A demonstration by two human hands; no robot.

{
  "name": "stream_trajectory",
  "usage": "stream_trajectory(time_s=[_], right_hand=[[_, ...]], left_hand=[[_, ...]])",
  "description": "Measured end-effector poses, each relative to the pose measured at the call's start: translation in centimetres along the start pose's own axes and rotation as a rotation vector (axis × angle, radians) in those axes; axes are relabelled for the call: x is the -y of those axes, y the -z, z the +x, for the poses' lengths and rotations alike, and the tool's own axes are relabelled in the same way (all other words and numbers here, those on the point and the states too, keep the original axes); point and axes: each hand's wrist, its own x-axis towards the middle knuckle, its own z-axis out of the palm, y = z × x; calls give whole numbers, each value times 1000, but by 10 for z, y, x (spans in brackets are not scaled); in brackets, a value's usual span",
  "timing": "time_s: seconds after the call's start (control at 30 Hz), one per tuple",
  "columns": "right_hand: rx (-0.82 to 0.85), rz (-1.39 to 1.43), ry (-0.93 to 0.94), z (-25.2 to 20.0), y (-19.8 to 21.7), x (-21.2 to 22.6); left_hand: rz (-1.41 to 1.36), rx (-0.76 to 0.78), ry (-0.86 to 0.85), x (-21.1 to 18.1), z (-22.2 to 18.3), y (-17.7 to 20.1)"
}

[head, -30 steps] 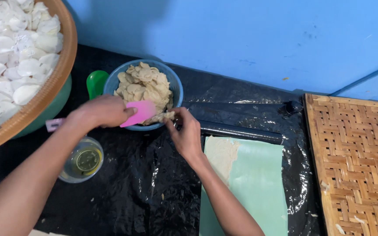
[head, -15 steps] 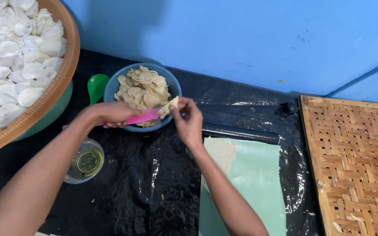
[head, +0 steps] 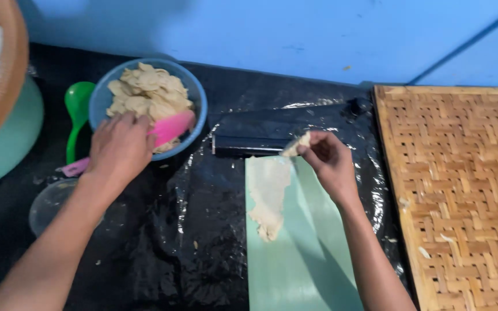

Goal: The recorder is portioning dough and flattening it on a green sheet using a manual rolling pin.

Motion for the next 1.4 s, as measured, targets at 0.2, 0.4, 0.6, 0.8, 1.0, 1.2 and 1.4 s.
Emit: stream_trajectory(time_s=[0.2, 0.4, 0.6, 0.8, 1.0, 1.2, 1.4], right_hand=[[-9, 27, -47, -18, 31, -55], [19, -37, -79, -25, 33, -56], [-3, -22, -67, -27, 26, -82], [-31, -422, 87, -45, 25, -42], [-179, -309, 127, -42, 22, -52], [-57, -516, 532, -46, 11, -30], [184, -853, 738, -62, 8, -41]], left_hand=[[-141, -266, -38, -57, -9, 22], [-463, -184, 31, -115, -21, -1], [-480, -63, -154, -157, 17, -30], [-428, 223, -235, -170, 51, -82], [-465, 427, -189, -166, 69, -73], [-512, 274, -154, -161, 58, -83], [-521, 160, -121, -157, 48, -70]])
